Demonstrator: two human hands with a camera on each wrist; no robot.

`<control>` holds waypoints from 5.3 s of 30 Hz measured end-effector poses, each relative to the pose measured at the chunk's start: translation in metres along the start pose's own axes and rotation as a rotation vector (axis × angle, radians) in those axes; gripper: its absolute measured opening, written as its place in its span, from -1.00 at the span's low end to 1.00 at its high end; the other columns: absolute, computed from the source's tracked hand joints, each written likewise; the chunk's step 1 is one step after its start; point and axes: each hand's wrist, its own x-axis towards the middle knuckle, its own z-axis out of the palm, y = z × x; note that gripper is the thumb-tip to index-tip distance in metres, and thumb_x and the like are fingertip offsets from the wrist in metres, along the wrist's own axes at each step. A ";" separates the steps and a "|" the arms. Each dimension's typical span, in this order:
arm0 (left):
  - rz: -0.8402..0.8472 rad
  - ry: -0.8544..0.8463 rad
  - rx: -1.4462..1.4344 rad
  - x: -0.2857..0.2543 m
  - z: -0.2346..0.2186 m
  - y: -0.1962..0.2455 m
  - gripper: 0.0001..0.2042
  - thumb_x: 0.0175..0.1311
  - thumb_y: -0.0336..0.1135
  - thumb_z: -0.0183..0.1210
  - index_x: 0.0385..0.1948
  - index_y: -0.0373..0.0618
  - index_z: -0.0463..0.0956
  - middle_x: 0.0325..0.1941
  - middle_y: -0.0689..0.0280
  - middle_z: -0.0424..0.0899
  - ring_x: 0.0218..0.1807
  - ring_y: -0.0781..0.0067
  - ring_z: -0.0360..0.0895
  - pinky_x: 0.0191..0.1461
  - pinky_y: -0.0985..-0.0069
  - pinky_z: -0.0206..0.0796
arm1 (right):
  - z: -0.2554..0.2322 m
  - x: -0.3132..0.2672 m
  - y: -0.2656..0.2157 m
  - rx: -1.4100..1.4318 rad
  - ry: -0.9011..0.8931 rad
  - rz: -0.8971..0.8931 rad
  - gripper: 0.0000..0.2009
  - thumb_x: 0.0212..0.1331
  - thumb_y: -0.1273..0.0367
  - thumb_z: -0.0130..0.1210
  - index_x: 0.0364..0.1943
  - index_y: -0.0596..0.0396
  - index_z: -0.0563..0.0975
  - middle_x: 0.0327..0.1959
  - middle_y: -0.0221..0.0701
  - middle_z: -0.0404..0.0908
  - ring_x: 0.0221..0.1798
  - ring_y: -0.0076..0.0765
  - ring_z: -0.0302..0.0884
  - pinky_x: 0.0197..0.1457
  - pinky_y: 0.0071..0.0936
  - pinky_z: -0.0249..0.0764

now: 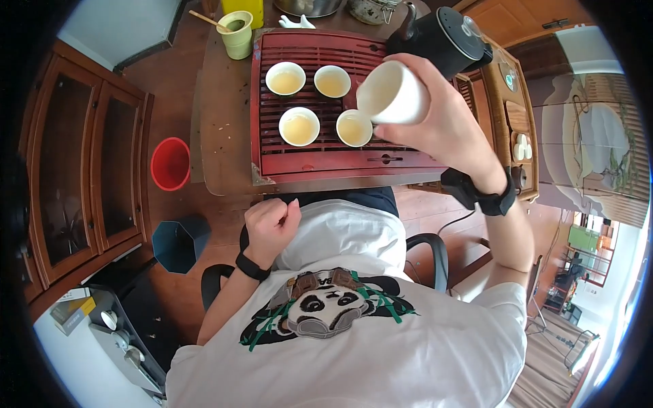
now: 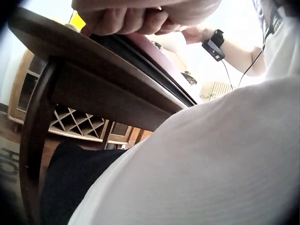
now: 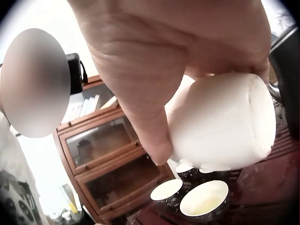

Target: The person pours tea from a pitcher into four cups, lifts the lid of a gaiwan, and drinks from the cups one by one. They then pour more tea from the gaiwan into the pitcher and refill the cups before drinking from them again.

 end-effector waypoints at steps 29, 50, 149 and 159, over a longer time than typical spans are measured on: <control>0.151 -0.035 0.163 0.022 -0.003 0.038 -0.57 0.03 -0.56 0.38 -0.78 -0.10 0.21 -0.76 0.27 0.25 -0.73 0.22 0.24 -0.62 0.35 0.00 | 0.068 -0.013 0.063 0.267 0.574 0.016 0.01 -0.12 0.31 0.60 0.45 0.22 0.19 0.33 -0.12 0.44 0.39 -0.13 0.42 0.43 -0.23 0.37; 0.054 -0.321 0.794 0.121 0.050 0.088 -0.21 0.03 -0.10 0.50 0.34 -0.18 0.40 0.27 0.12 0.44 0.30 0.03 0.29 0.34 0.06 0.03 | 0.028 -0.084 0.133 0.205 0.564 0.175 -0.17 -0.14 0.45 0.50 0.36 0.19 0.38 0.32 -0.18 0.47 0.37 -0.14 0.44 0.45 -0.25 0.37; -0.018 -0.172 0.469 0.117 0.068 0.092 -0.37 0.02 -0.48 0.40 0.24 -0.20 0.44 0.14 0.07 0.55 0.20 0.01 0.51 0.26 0.20 0.39 | 0.007 -0.102 0.142 0.881 0.760 0.090 -0.76 0.18 0.56 0.31 -0.05 0.25 0.68 0.20 -0.20 0.57 0.26 -0.33 0.49 0.38 -0.34 0.36; 0.059 -0.193 0.695 0.124 0.066 0.075 -0.38 0.00 -0.28 0.46 0.19 -0.12 0.48 0.01 0.18 0.62 0.19 0.11 0.45 0.33 0.14 0.11 | 0.007 -0.104 0.140 0.861 0.755 0.100 -0.76 0.21 0.53 0.32 -0.04 0.26 0.67 0.24 -0.18 0.56 0.26 -0.32 0.50 0.38 -0.35 0.35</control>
